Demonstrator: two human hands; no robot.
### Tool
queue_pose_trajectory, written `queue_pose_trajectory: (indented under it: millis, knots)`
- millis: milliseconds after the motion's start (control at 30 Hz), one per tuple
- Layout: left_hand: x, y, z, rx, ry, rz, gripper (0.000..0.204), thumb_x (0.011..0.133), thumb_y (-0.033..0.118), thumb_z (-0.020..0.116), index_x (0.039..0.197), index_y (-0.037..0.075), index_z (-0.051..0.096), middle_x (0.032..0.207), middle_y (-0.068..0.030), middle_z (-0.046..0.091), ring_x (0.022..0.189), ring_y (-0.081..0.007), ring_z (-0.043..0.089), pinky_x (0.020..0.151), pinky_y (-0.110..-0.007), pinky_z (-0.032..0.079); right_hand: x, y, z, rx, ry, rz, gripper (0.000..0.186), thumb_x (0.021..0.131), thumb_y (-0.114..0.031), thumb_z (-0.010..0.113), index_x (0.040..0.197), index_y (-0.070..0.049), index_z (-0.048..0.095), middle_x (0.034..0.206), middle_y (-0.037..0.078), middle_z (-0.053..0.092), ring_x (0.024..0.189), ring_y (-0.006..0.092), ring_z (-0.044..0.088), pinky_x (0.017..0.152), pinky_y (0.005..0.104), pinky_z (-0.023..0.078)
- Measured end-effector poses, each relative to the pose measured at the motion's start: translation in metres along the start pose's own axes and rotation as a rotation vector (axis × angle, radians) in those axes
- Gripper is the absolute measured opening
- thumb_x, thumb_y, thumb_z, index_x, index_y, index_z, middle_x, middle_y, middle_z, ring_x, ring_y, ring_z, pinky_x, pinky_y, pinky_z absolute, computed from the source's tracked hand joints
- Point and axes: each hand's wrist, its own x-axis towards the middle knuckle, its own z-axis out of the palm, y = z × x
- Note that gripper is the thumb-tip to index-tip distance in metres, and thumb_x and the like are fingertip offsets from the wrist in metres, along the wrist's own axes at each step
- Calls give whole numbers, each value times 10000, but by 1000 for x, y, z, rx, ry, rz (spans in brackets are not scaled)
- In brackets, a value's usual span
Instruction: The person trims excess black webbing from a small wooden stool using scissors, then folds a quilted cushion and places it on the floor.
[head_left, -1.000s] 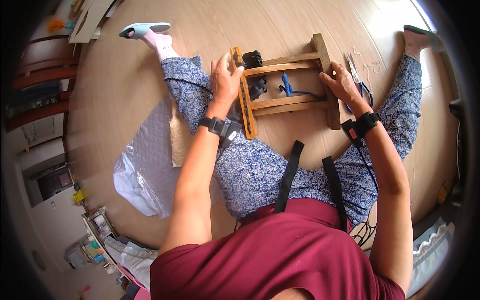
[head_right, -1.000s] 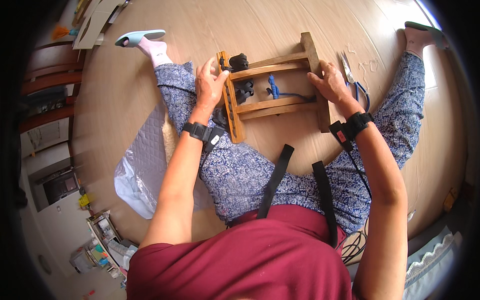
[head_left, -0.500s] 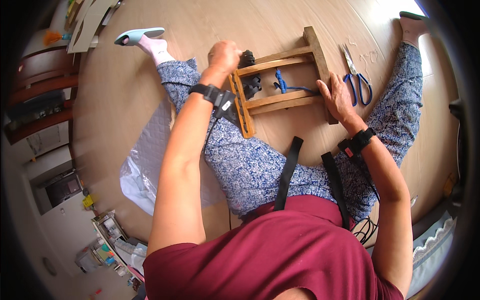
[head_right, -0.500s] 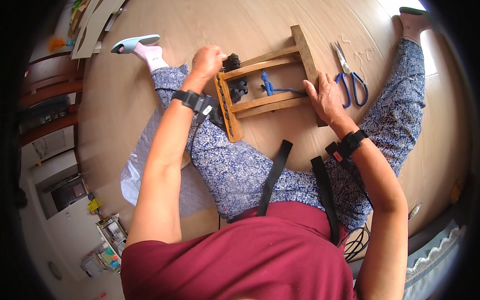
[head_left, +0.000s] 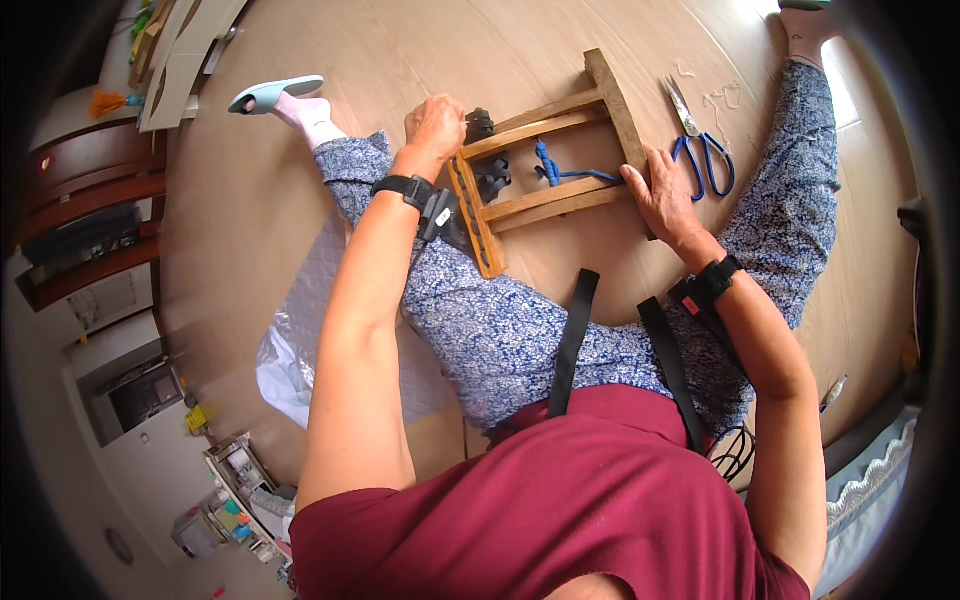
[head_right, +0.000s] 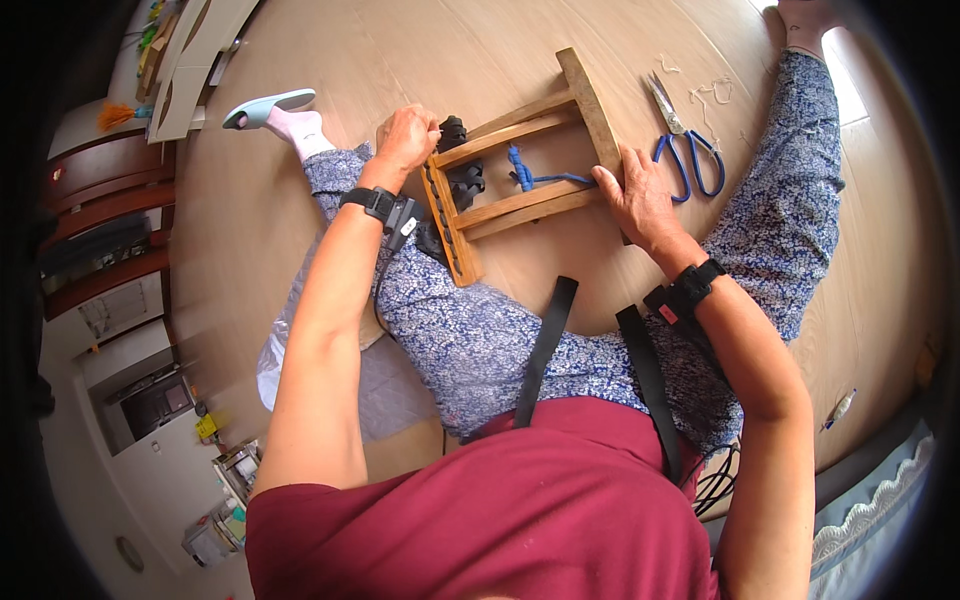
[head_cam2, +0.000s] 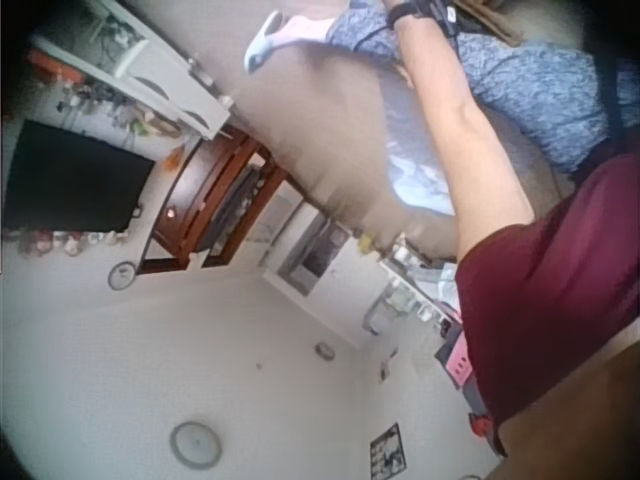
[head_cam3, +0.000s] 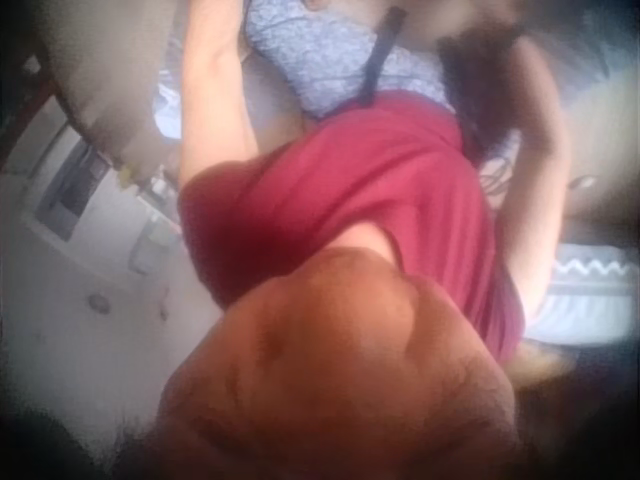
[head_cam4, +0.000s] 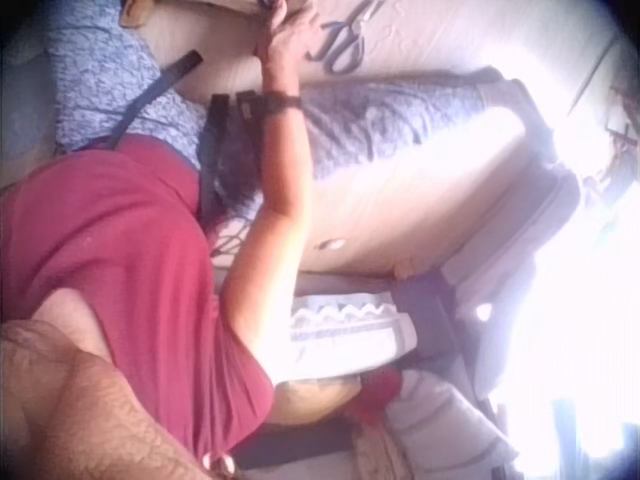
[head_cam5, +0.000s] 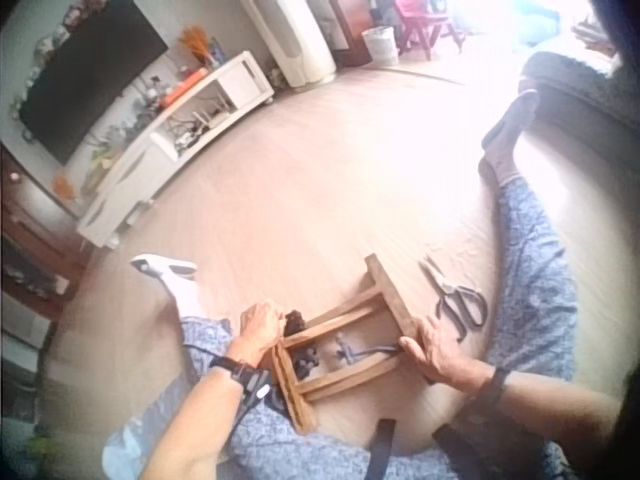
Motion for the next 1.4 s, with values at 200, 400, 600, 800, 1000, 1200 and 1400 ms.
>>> queue_pose_trajectory:
  millis: [200, 400, 600, 800, 1000, 1200, 1400]
  knots:
    - [25, -1, -46, -413, -41, -244, 129, 805, 191, 749, 806, 64, 733, 661, -85, 677, 608, -201, 644, 610, -338, 512, -1, 1, 3, 17, 25, -13, 572, 952, -383, 617, 1322, 41, 519, 1202, 249, 574, 1099, 425, 540, 952, 476, 447]
    - [38, 6, -54, 87, -207, -80, 176, 828, 231, 745, 822, 56, 725, 849, -86, 715, 782, -230, 676, 702, -361, 536, 0, -4, -5, 99, -10, 32, 609, 919, -435, 655, 1292, 30, 534, 1148, 252, 569, 1056, 419, 560, 911, 470, 473]
    - [11, 10, -13, 194, -217, 108, 62, 793, 130, 686, 795, 68, 684, 851, -134, 678, 842, -319, 670, 740, -402, 541, -11, -7, -18, 91, -98, 96, 694, 858, -508, 707, 1265, 30, 544, 1086, 241, 549, 1015, 408, 578, 877, 467, 490]
    - [13, 0, -34, -472, -53, -322, 160, 913, 149, 645, 844, 10, 682, 753, -93, 702, 657, -176, 699, 583, -299, 551, -10, -7, -12, 44, -76, 70, 636, 856, -505, 710, 1182, 23, 572, 1085, 234, 550, 988, 409, 583, 854, 474, 496]
    - [-17, -19, -26, -367, 70, -465, 384, 788, 366, 797, 831, 8, 665, 764, -104, 696, 587, -188, 645, 535, -295, 515, -11, -13, -18, 41, -76, 54, 658, 813, -509, 754, 1161, 18, 571, 1080, 227, 549, 993, 405, 578, 853, 468, 493]
    - [-79, 11, 21, -1000, -204, -749, 288, 822, 231, 780, 957, 1, 672, 840, -56, 669, 718, -150, 648, 599, -300, 526, -8, -16, -22, 22, -93, 14, 703, 712, -314, 816, 1244, 43, 526, 1086, 234, 571, 1018, 402, 582, 874, 441, 489]
    - [-78, 41, 0, -1243, 21, -740, 109, 798, 23, 634, 906, 11, 642, 791, -25, 640, 688, -119, 606, 630, -286, 506, -1, -39, -41, 188, -97, 92, 644, 703, -106, 659, 1288, 80, 465, 972, 246, 620, 920, 370, 623, 837, 414, 498]
